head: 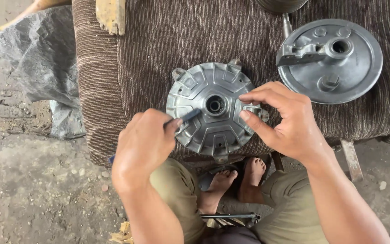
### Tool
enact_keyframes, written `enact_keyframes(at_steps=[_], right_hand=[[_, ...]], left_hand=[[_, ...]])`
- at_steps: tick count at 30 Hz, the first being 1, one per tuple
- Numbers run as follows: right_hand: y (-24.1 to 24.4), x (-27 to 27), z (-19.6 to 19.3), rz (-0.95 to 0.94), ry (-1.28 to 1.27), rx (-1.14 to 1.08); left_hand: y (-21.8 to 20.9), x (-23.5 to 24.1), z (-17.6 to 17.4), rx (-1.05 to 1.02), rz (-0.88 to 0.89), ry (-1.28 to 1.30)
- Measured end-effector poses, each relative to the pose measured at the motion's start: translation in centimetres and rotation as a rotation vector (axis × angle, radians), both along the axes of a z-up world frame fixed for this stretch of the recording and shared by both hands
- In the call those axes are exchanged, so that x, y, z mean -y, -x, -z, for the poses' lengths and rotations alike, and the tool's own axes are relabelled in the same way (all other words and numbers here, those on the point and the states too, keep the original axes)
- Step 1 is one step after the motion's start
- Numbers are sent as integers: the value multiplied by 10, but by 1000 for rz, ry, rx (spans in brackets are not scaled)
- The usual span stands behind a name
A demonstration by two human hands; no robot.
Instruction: The person scrubs a circular metal part with a blue brush while sitting on the ground. They rotate the part to clean different sections and briefly pick up a smartphone before continuing to scrub the metal object.
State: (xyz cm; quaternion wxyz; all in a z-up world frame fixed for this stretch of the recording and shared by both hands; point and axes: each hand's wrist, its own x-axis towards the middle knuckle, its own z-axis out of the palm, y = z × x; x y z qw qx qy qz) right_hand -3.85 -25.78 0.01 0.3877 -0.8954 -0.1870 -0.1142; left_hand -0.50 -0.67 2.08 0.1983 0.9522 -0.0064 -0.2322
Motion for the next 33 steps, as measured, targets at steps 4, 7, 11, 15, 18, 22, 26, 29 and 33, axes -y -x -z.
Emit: enact_keyframes(at_steps=[4,7,11,15,18,22,26,29,33], right_hand=[[-1,1,1,-6,36,-13],[-3,0,7,-32,73,-55],[-2,-1,7,-48,110,-57],[-2,2,7,-75,130,-60],[-3,1,7,-79,136,-66],[-3,3,9,-74,157,-79],[-3,8,8,-70,165,-108],[-4,8,10,-81,173,-99],[-5,6,12,-96,209,-139]], left_hand=[[-6,1,3,25,15,-45],[-9,-1,4,37,36,-39],[-11,-9,8,23,24,30],[-11,-3,13,99,-71,18],[-15,13,18,152,-72,53],[-6,27,33,291,-28,2],[9,12,5,62,-38,-66],[8,3,11,99,-1,-91],[-5,19,4,62,-64,-42]])
